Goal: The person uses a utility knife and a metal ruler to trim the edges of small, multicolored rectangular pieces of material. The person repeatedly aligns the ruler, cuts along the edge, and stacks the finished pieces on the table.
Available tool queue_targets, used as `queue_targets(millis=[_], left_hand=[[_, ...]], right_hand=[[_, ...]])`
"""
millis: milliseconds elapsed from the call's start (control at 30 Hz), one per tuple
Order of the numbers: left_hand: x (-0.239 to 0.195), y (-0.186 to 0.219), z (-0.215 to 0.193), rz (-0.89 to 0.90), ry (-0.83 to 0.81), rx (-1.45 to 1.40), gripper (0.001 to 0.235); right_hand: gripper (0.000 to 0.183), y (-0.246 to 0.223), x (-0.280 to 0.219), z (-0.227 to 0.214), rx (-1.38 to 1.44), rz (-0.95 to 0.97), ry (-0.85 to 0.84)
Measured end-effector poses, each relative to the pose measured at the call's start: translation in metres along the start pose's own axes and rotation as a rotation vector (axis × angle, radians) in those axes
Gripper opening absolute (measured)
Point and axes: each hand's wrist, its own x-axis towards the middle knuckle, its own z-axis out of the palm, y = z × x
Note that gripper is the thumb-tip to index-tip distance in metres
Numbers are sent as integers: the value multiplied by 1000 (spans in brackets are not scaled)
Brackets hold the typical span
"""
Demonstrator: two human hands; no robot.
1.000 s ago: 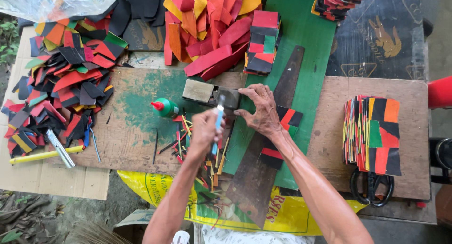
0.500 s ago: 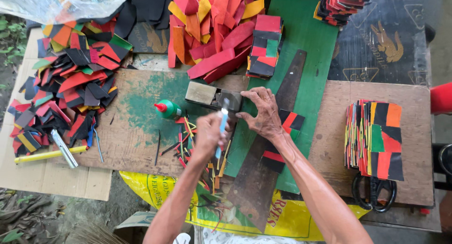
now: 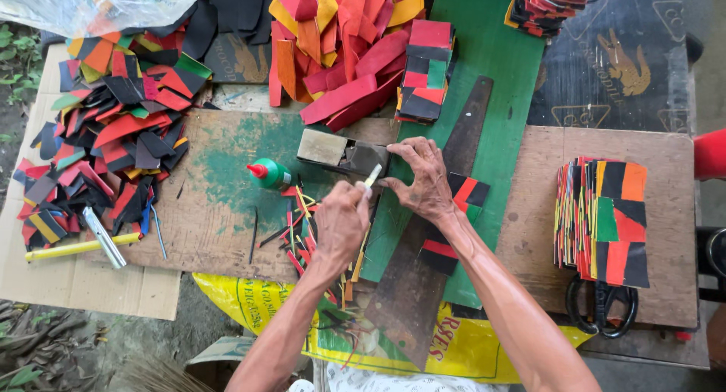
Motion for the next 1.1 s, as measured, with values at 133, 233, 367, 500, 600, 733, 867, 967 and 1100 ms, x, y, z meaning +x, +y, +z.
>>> queue_targets(millis=[133,233,367,500,600,733,867,967,1100], left_hand=[[-2,3,1,-48,-21,3,18],[-2,1,1,8,-19,11,17],[-3,-2,4,-23,6,103,18],[-10,-1,11,-45,-51,105,21],[-6,-2,7,-58,-16,84,24],[3,-3,1,-421,-203,-473,38],[-16,-12,-22,-561,-50,-479,47],[-93,-18,-62,-680,2,-809,44],[-185,-41,-101,-928,156,-858,42]], right_hand=[[66,-1,-3,1,0,4,-9],[65,0,-2,1,-4,12,-12],[64,-2,0,0,-5,3,-8],[65,-1,-4,-1,-6,13,-14],[65,-2,-1,1,-4,-3,-4],[63,1,-2,2,-8,-46,21],[63,-3,-4,4,-22,-69,10],[61,-6,-4,3,-42,-100,-23],[60,-5,-6,6,-74,-98,-43]])
